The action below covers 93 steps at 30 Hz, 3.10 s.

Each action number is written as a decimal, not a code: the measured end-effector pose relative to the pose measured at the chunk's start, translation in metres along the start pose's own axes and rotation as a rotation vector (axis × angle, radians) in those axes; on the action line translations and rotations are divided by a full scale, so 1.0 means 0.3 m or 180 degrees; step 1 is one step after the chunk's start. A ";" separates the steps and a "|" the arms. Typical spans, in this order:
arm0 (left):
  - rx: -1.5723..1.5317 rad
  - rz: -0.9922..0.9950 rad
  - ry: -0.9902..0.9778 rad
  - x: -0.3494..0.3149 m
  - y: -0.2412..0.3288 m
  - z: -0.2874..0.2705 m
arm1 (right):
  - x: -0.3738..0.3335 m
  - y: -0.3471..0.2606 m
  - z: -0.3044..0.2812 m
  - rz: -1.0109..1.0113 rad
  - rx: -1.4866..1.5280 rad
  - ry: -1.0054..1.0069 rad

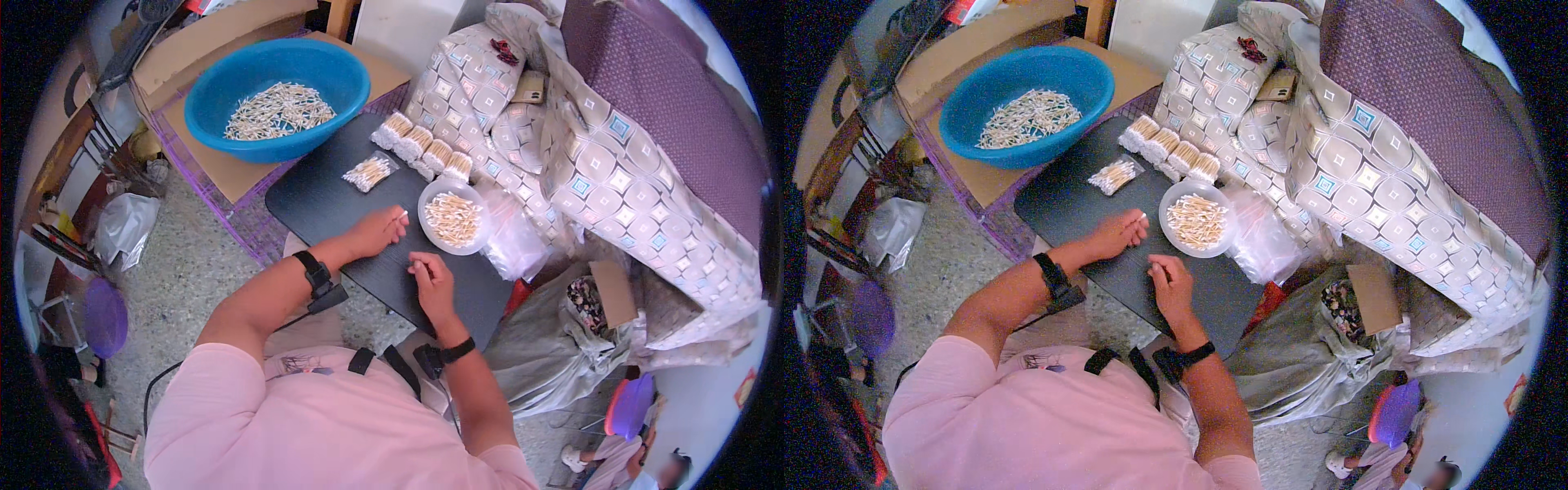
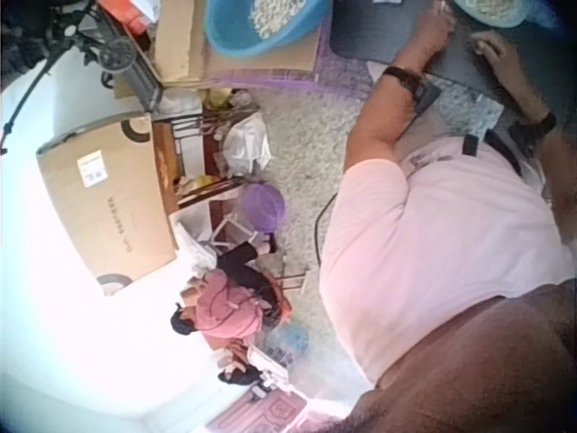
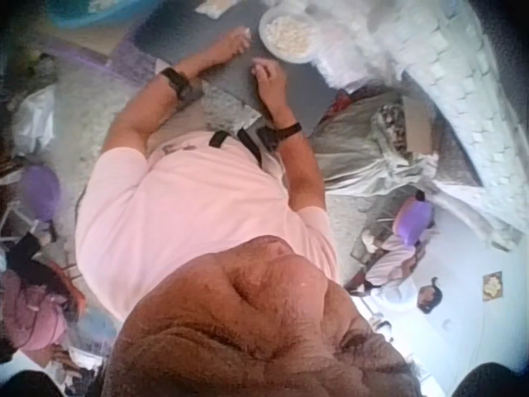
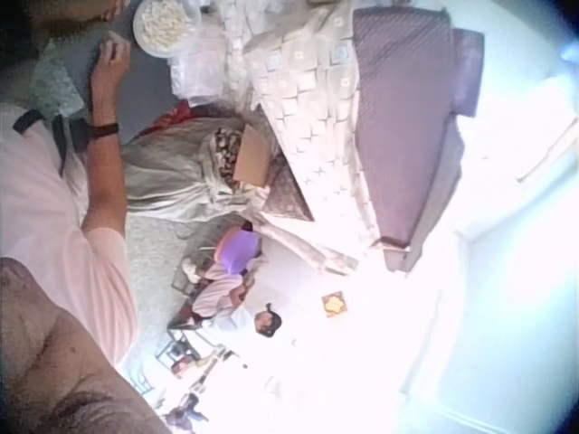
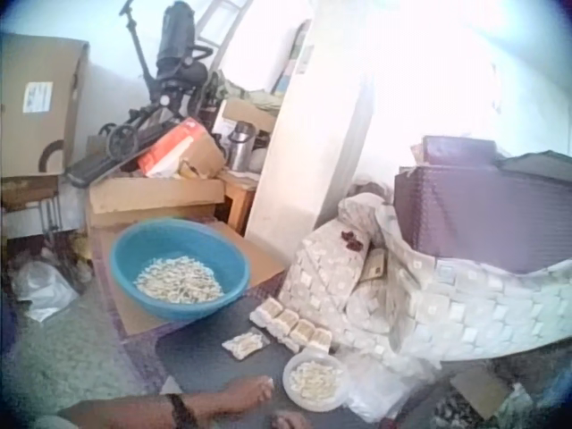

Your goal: Packing small cotton swabs or sticks into small plastic bags.

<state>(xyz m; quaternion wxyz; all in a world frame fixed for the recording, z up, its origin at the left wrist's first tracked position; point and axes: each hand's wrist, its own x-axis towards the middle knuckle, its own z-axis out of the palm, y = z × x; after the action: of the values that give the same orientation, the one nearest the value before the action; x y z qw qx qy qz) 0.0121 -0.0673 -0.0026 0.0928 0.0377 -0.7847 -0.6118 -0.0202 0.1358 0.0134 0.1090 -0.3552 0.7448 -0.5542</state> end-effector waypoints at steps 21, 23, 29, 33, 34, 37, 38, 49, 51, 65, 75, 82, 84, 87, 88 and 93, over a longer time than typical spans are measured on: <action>0.2112 0.0506 0.0560 0.059 0.003 -0.024 | 0.449 0.016 -0.312 -0.0018 -0.2654 -0.0590; 0.2147 0.0475 0.0537 0.061 0.003 -0.021 | 0.445 0.007 -0.298 0.0178 -0.2264 -0.0505; 0.2250 0.0299 0.0517 0.060 0.012 -0.014 | 0.433 -0.039 -0.318 0.0124 -0.1834 -0.0517; 0.2192 0.0400 0.0540 0.066 -0.001 -0.014 | 0.427 -0.038 -0.345 -0.0099 -0.2151 -0.0481; 0.2193 0.0446 0.0551 0.067 -0.007 -0.014 | 0.426 -0.031 -0.345 -0.0109 -0.2102 -0.0455; 0.2226 0.0349 0.0522 0.072 -0.007 -0.016 | 0.436 -0.011 -0.333 -0.0282 -0.2211 -0.0389; 0.2229 0.0346 0.0527 0.072 -0.006 -0.017 | 0.445 -0.009 -0.323 -0.0453 -0.2367 -0.0355; 0.2255 0.0169 0.0454 0.062 0.040 -0.013 | 0.567 0.057 -0.257 -0.0388 -0.3001 -0.0616; 0.2265 0.0245 0.0498 0.063 0.007 -0.013 | 0.552 0.043 -0.253 -0.0369 -0.3080 -0.0594; 0.2144 0.0291 0.0569 0.079 -0.024 -0.004 | 0.168 -0.050 -0.243 -0.0043 -0.0916 0.0296; 0.2377 0.0362 0.0653 0.062 -0.003 -0.008 | 0.136 -0.010 -0.219 -0.0133 -0.0375 0.0549; 0.2245 0.0407 0.0661 0.051 0.002 -0.013 | 0.073 -0.015 -0.072 -0.0267 -0.0465 0.0002; 0.2307 0.0431 0.0659 0.055 -0.010 -0.015 | 0.086 0.004 -0.047 -0.0376 -0.0367 -0.0036; 0.2319 0.0446 0.0654 0.050 -0.009 -0.016 | 0.096 0.017 -0.023 -0.0271 -0.0511 -0.0147; 0.2274 0.0441 0.0651 0.048 -0.006 -0.017 | 0.096 0.019 -0.016 -0.0258 -0.0505 -0.0150; 0.2263 0.0396 0.0679 0.058 0.003 -0.009 | 0.101 0.035 0.008 -0.0727 -0.0930 -0.0114</action>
<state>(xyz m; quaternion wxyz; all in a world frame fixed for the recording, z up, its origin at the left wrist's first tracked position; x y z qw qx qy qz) -0.0044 -0.0726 0.0008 0.1921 0.0833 -0.9348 -0.2870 -0.0451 0.1158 0.0102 0.0059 -0.4594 0.7701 -0.4425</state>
